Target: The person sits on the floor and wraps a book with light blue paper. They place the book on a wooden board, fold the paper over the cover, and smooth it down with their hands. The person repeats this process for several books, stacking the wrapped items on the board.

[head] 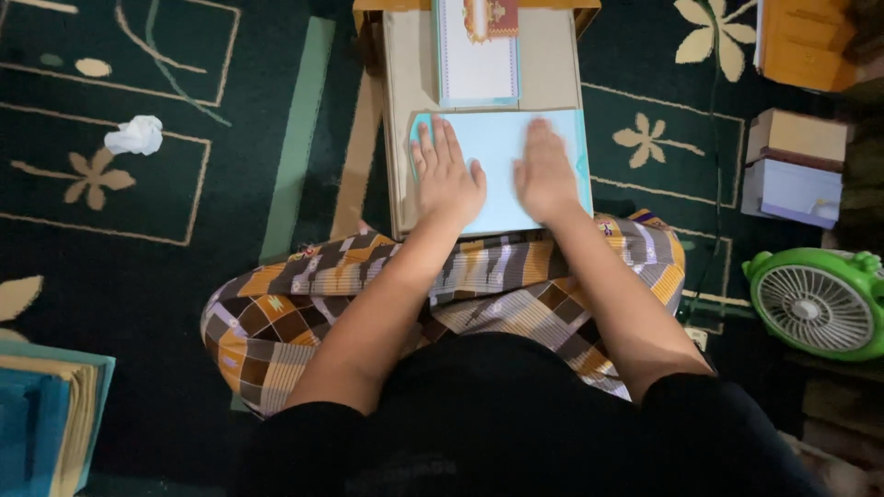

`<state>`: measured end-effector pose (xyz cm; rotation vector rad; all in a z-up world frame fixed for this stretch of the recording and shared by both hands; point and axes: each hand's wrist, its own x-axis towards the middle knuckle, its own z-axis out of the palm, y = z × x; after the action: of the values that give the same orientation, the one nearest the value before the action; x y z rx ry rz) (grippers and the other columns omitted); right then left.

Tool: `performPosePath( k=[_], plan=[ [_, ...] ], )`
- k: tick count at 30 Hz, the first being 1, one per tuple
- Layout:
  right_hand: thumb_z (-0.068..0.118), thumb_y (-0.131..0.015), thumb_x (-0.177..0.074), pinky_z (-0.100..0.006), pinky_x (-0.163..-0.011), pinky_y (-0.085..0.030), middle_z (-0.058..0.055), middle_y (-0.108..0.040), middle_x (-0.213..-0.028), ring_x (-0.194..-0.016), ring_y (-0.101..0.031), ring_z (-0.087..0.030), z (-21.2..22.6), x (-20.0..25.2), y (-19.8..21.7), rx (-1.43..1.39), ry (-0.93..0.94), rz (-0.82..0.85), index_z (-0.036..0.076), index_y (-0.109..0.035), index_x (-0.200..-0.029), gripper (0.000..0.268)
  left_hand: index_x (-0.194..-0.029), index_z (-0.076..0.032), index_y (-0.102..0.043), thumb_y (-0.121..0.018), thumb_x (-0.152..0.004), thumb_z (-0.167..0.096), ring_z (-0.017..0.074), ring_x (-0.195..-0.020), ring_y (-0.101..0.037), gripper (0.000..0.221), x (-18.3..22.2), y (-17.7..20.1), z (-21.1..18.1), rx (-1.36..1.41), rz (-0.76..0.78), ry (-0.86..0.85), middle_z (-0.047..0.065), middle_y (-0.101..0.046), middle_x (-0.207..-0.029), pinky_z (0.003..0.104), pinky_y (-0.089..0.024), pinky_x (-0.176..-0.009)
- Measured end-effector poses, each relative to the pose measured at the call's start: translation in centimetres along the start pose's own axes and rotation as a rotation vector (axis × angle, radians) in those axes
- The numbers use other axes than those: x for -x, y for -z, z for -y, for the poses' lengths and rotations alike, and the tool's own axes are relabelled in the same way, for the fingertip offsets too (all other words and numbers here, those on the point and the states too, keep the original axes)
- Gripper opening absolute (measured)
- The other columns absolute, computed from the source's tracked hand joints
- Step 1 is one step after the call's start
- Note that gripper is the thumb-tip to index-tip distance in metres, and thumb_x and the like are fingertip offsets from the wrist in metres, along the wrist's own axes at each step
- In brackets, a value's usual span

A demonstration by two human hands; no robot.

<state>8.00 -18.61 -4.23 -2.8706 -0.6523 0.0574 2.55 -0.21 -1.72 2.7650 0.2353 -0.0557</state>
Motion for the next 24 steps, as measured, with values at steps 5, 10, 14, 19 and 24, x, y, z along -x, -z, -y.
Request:
performPosePath(
  k=[5,10,14,19,24],
  plan=[
    [0.035,-0.023,-0.109,-0.042,-0.131,-0.009,-0.015,-0.014,-0.174,-0.161,-0.013,-0.028,2.7,0.0,2.1,0.128,0.130,0.188,0.004,-0.017,-0.166,0.065,-0.164,0.001,-0.009,-0.034,-0.106,-0.035,0.0391,-0.159,0.001,0.073,-0.8,-0.1,2.3,0.001,0.094,-0.068,0.021,-0.002,-0.172,0.051,0.001,-0.130],
    [0.029,-0.033,-0.110,-0.039,-0.130,-0.016,-0.016,-0.023,-0.172,-0.159,-0.021,-0.027,1.9,-3.4,0.4,0.150,0.103,0.164,0.003,-0.026,-0.164,0.060,-0.163,-0.001,-0.015,-0.034,-0.107,-0.025,0.0336,-0.159,-0.010,0.064,-1.4,0.5,3.2,-0.052,0.114,-0.087,0.016,-0.012,-0.172,0.048,-0.006,-0.129],
    [0.034,-0.061,-0.096,-0.045,-0.076,-0.061,-0.007,-0.071,-0.099,-0.096,-0.074,-0.032,1.9,-11.9,-0.8,0.048,-0.109,-0.035,0.018,-0.073,-0.107,0.023,-0.163,0.000,-0.018,-0.036,-0.105,-0.029,0.0330,-0.159,-0.013,0.067,-0.9,-1.2,3.8,0.060,-0.002,-0.129,0.017,-0.016,-0.172,0.048,-0.006,-0.129],
    [0.055,-0.072,-0.088,-0.053,-0.073,-0.063,-0.021,-0.063,-0.104,-0.091,-0.074,-0.043,7.9,-19.8,-1.5,0.098,-0.126,0.017,-0.002,-0.070,-0.107,0.061,-0.160,0.001,-0.029,-0.037,-0.104,-0.027,0.0344,-0.157,-0.023,0.063,-1.7,-3.3,4.5,0.045,-0.184,-0.200,0.019,-0.028,-0.167,0.050,-0.014,-0.127],
    [0.055,-0.069,-0.093,-0.052,-0.089,-0.059,-0.023,-0.071,-0.111,-0.108,-0.071,-0.043,9.3,-21.5,0.4,0.247,-0.214,0.202,-0.004,-0.072,-0.116,0.063,-0.161,0.001,-0.025,-0.031,-0.106,-0.027,0.0342,-0.157,-0.018,0.063,-1.4,-1.0,3.7,0.006,-0.030,-0.157,0.019,-0.024,-0.169,0.049,-0.011,-0.126]
  ],
)
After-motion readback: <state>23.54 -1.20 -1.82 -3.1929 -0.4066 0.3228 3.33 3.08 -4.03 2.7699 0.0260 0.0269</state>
